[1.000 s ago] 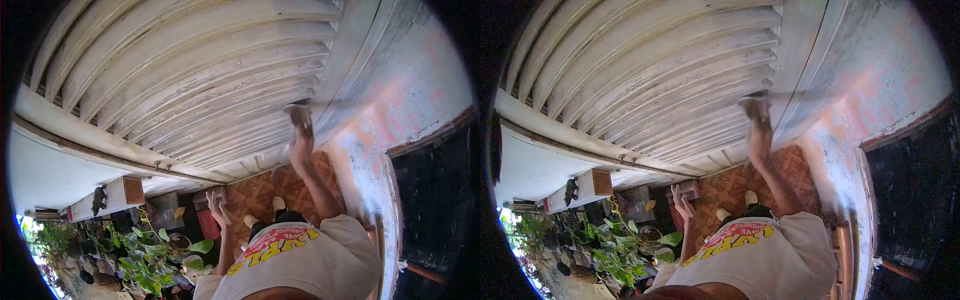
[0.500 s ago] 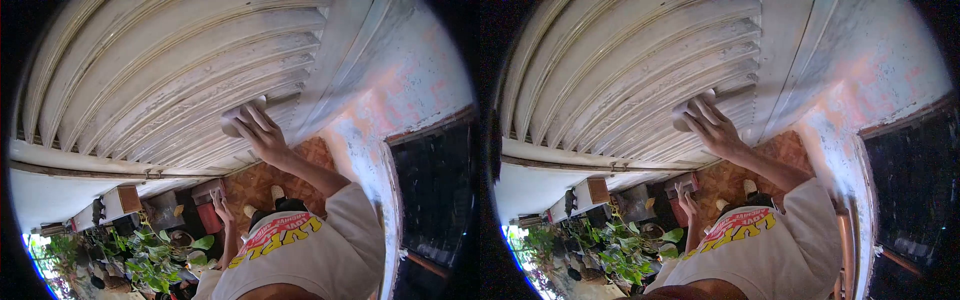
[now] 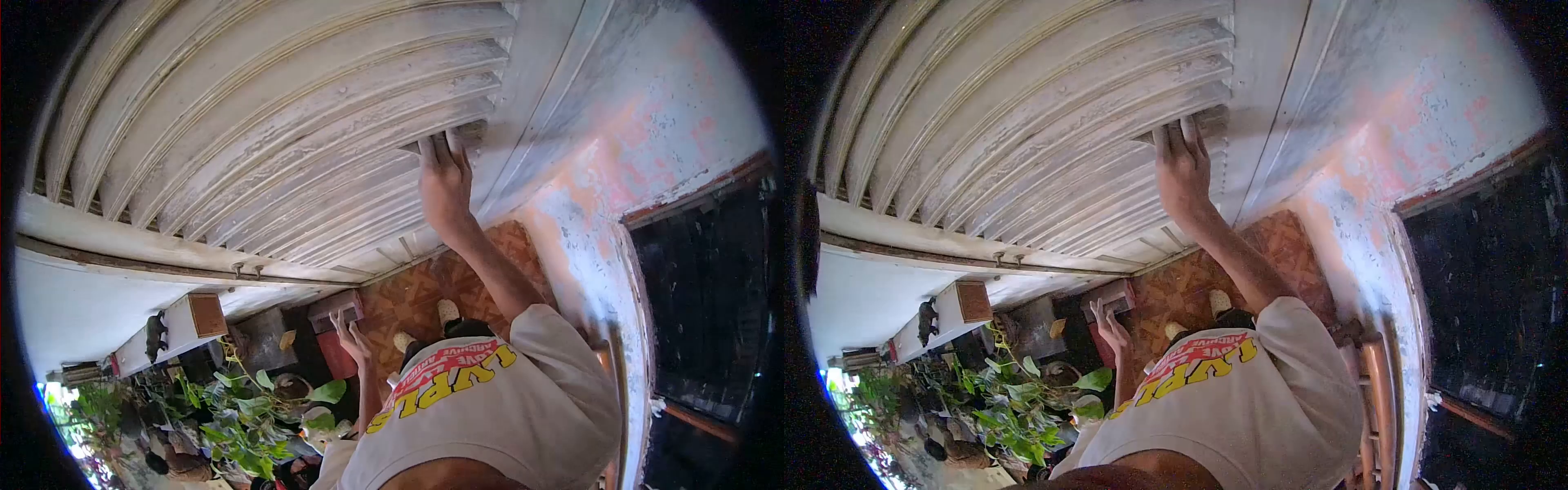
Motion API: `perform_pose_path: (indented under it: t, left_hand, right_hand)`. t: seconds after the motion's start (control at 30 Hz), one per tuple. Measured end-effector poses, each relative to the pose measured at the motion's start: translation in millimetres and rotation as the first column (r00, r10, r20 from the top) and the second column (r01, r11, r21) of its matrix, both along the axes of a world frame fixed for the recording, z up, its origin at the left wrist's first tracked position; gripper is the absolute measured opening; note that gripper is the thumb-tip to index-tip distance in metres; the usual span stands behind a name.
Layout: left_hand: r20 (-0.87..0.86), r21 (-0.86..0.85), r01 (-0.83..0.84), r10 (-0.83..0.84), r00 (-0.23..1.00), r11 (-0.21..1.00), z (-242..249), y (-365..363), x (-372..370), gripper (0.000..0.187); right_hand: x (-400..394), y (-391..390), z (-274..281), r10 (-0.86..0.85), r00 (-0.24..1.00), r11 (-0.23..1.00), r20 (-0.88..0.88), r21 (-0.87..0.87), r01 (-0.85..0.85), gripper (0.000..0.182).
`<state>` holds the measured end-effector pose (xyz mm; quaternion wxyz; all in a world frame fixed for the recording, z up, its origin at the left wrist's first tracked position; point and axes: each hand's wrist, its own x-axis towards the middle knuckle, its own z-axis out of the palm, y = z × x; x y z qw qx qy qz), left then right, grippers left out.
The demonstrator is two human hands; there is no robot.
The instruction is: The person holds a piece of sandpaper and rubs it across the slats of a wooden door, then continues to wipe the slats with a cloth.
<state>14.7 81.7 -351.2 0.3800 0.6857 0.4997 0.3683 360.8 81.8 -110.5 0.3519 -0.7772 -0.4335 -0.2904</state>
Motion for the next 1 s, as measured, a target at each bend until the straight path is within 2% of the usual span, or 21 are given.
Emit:
perform_pose_path:
  t: [0.03, 0.13, 0.17, 0.2, 0.27, 0.3, 0.33, 0.37, 0.43, 0.5, 0.6, 0.67, 0.73, 0.9, 1.0]
  left_hand:
    - [-0.035, 0.010, -0.022, 0.022, 0.999, 1.000, 0.6, -6.0, -2.4, 0.046]
    - [-0.067, 0.016, 0.017, -0.015, 0.998, 1.000, -1.2, -12.3, -11.8, 0.046]
    - [-0.063, 0.021, 0.015, -0.014, 0.998, 1.000, -1.2, -10.8, -13.6, 0.046]
    - [-0.054, 0.034, 0.021, -0.019, 0.998, 0.999, -1.2, -11.7, -16.5, 0.046]
    - [-0.040, 0.044, 0.022, -0.020, 0.999, 0.999, -3.4, -12.3, -17.2, 0.046]
    - [-0.018, 0.005, 0.035, -0.035, 0.999, 0.999, -2.6, -9.1, -17.8, 0.052]
    - [-0.009, -0.037, 0.051, -0.052, 0.999, 0.998, -0.6, -10.8, -24.3, 0.060]
    - [-0.018, -0.038, 0.056, -0.057, 0.998, 0.998, 0.3, -13.3, -27.4, 0.060]
    - [-0.038, -0.081, 0.080, -0.084, 0.996, 0.993, 17.9, -11.8, -15.1, 0.062]
    - [-0.030, -0.045, 0.101, -0.103, 0.994, 0.994, 15.4, -7.3, -11.8, 0.063]
    - [-0.001, -0.011, 0.089, -0.089, 0.996, 0.996, 21.5, -12.0, -8.8, 0.063]
    - [0.020, -0.012, 0.057, -0.056, 0.998, 0.998, 24.7, -13.0, -8.5, 0.063]
    - [-0.070, 0.034, 0.044, -0.042, 0.997, 0.998, 19.0, -18.9, -13.2, 0.060]
    - [-0.068, 0.000, 0.059, -0.059, 0.996, 0.998, 1.6, -25.6, -18.1, 0.060]
    - [-0.107, 0.019, 0.055, -0.053, 0.993, 0.998, 4.3, -28.7, -20.4, 0.060]
  right_hand:
    - [4.0, -8.1, -2.6, -0.005, 1.000, 1.000, -0.003, -0.005, 0.005, 0.046]
    - [17.0, -59.5, -7.4, -0.032, 0.993, 0.995, -0.116, 0.090, 0.042, 0.056]
    - [12.9, -86.7, -6.0, 0.014, 0.991, 1.000, -0.136, -0.022, -0.017, 0.059]
    - [13.9, -104.0, -42.2, -0.118, 0.973, 0.987, -0.199, -0.127, 0.094, 0.060]
    - [-10.7, -123.4, -44.5, -0.130, 0.960, 0.990, -0.249, -0.091, 0.111, 0.062]
    - [-17.5, -127.5, -40.3, -0.145, 0.941, 0.989, -0.306, -0.055, 0.135, 0.063]
    - [-22.3, -127.9, -35.4, -0.063, 0.947, 0.998, -0.314, -0.037, 0.055, 0.065]
    - [-26.4, -120.7, -32.1, -0.069, 0.944, 0.998, -0.323, -0.038, 0.059, 0.065]
    - [-27.1, -95.3, -24.2, 0.177, 0.960, 0.967, -0.216, 0.222, -0.128, 0.062]
    - [-24.1, -63.2, -10.5, 0.376, 0.920, 0.894, -0.111, 0.304, -0.329, 0.054]
    - [-21.9, -20.6, -23.8, 0.361, 0.932, 0.888, -0.023, 0.312, -0.337, 0.048]
    - [-19.1, -15.8, -15.5, 0.267, 0.944, 0.959, 0.192, 0.047, -0.281, 0.048]
    - [-15.2, -14.7, -26.2, 0.257, 0.946, 0.963, 0.198, 0.034, -0.269, 0.049]
    - [-11.7, -26.6, -45.9, 0.300, 0.922, 0.952, 0.245, -0.015, -0.306, 0.050]
    - [1.2, -17.9, -28.7, 0.204, 0.958, 0.964, 0.200, 0.130, -0.232, 0.050]
